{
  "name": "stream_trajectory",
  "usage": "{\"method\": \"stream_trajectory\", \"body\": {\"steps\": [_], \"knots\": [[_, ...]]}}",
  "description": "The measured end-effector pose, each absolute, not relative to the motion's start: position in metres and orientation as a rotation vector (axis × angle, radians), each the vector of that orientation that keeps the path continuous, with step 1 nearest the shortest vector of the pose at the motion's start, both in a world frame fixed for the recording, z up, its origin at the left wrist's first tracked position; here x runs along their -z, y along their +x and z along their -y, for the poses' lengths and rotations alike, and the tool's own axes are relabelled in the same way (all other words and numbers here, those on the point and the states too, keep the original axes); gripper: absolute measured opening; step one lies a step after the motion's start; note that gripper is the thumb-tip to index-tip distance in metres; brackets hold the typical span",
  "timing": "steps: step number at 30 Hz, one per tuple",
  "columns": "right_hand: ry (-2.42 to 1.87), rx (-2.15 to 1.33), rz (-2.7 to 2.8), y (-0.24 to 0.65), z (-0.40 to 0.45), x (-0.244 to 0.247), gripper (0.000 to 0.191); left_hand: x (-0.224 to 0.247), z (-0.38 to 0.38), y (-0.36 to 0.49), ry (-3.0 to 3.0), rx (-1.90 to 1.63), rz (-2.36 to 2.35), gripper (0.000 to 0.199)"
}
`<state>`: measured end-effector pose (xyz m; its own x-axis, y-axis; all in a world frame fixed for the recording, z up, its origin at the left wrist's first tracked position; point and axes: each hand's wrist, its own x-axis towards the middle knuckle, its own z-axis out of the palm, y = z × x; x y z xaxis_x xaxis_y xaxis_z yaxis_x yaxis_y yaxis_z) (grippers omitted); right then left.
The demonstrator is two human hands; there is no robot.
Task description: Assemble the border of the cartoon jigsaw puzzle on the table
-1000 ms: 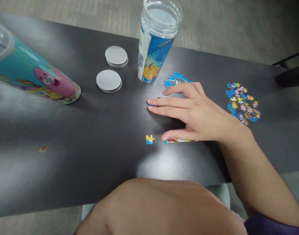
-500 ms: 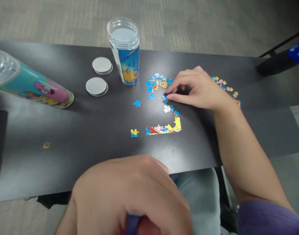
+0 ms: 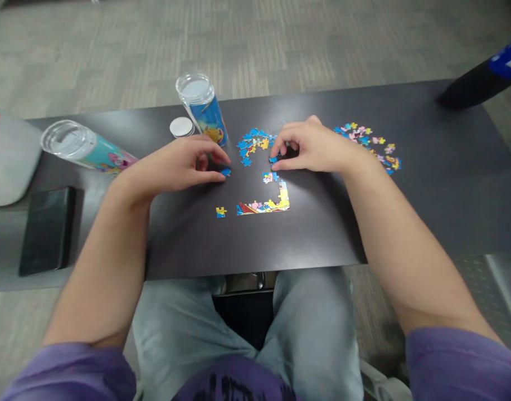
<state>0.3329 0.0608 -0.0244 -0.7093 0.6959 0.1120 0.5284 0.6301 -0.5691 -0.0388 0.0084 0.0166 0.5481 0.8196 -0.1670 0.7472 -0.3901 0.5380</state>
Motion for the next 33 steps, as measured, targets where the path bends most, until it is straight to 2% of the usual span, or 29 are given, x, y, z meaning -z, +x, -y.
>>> {"method": "stream_trajectory", "body": {"steps": [7, 14, 18, 24, 33], "knots": [[-1.028, -0.915, 2.468, 0.346, -0.062, 0.013, 0.035, -0.001, -0.006, -0.042, 2.183, -0.188, -1.299, 0.043], [-1.099, -1.167, 2.349, 0.354, -0.057, -0.001, 0.051, -0.001, 0.009, -0.030, 2.290, -0.319, -1.375, 0.043], [-1.057, -1.256, 2.342, 0.354, -0.058, -0.002, 0.047, -0.001, 0.016, 0.007, 2.413, -0.435, -1.215, 0.032], [-0.996, -1.317, 2.348, 0.349, -0.058, 0.005, 0.040, 0.002, 0.011, 0.056, 2.567, -0.222, -1.196, 0.034], [-1.032, -1.290, 2.312, 0.346, -0.056, 0.009, 0.050, 0.014, 0.012, 0.049, 2.494, -0.382, -1.315, 0.035]]}}
